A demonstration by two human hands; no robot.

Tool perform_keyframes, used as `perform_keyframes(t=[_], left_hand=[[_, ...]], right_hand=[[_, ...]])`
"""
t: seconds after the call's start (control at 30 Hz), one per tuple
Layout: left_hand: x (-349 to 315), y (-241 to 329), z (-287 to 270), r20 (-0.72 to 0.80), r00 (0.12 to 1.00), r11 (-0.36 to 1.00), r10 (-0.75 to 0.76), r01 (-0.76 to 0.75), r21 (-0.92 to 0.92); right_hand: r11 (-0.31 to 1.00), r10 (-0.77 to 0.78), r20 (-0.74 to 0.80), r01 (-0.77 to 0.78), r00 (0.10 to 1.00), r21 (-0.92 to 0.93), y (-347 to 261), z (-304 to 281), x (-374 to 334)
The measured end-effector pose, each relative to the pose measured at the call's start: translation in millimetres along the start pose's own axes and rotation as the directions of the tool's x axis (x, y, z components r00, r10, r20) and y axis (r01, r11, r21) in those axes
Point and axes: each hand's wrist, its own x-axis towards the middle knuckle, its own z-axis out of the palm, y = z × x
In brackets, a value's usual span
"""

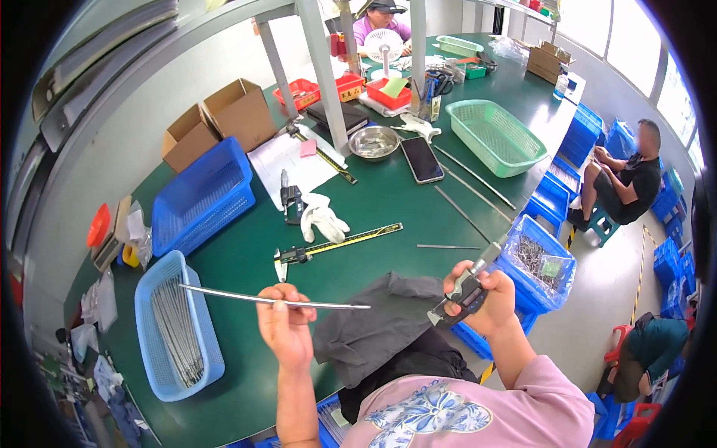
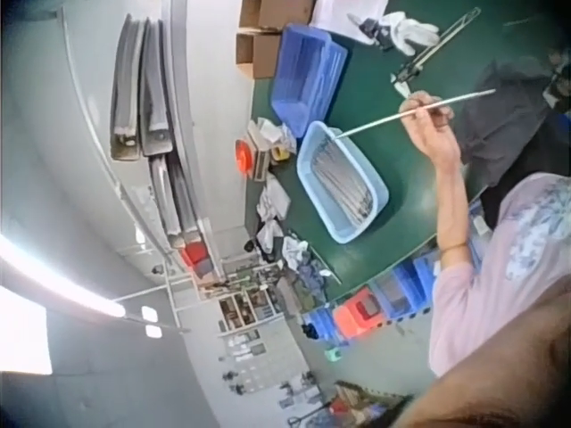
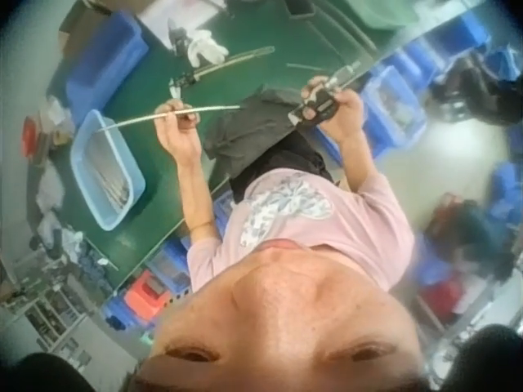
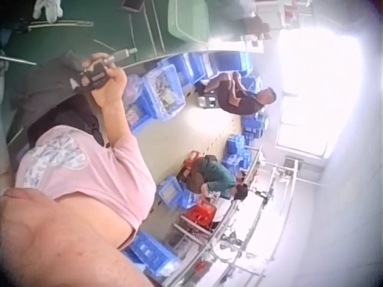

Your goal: Measuring the diameter and characteristics of metal rods using a digital micrometer and calipers.

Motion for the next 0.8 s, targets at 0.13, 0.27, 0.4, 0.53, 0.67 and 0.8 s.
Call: perform_keyframes(t=[0.13,0.27,0.4,0.53,0.67,0.8], left_hand=[[-0.9,-9.3,-5.6,-0.011,0.996,0.996,-0.091,0.091,0.002],[4.2,-13.9,-9.4,0.008,0.992,0.991,-0.129,0.129,-0.015],[5.1,-10.1,-14.2,0.026,0.984,0.98,-0.177,0.179,-0.089],[-0.2,-10.1,-23.4,0.025,0.978,0.967,-0.205,0.206,-0.147],[-4.9,-10.4,-24.7,0.05,0.979,0.963,-0.198,0.204,-0.178],[-8.2,-8.7,-24.2,0.057,0.98,0.96,-0.191,0.199,-0.196]], right_hand=[[0.996,0.062,-0.158,-0.07,0.986,-0.049,15.5,11.6,14.8],[0.984,-0.004,-0.262,-0.042,0.965,-0.172,25.7,35.9,36.7],[0.978,0.032,-0.262,-0.084,0.965,-0.192,32.1,58.7,55.3],[0.973,0.134,-0.204,-0.168,0.97,-0.157,48.2,63.5,62.7],[0.962,0.114,-0.184,-0.155,0.976,-0.225,59.5,61.3,59.6],[0.947,0.207,-0.251,-0.258,0.946,-0.19,60.5,62.2,59.4]])
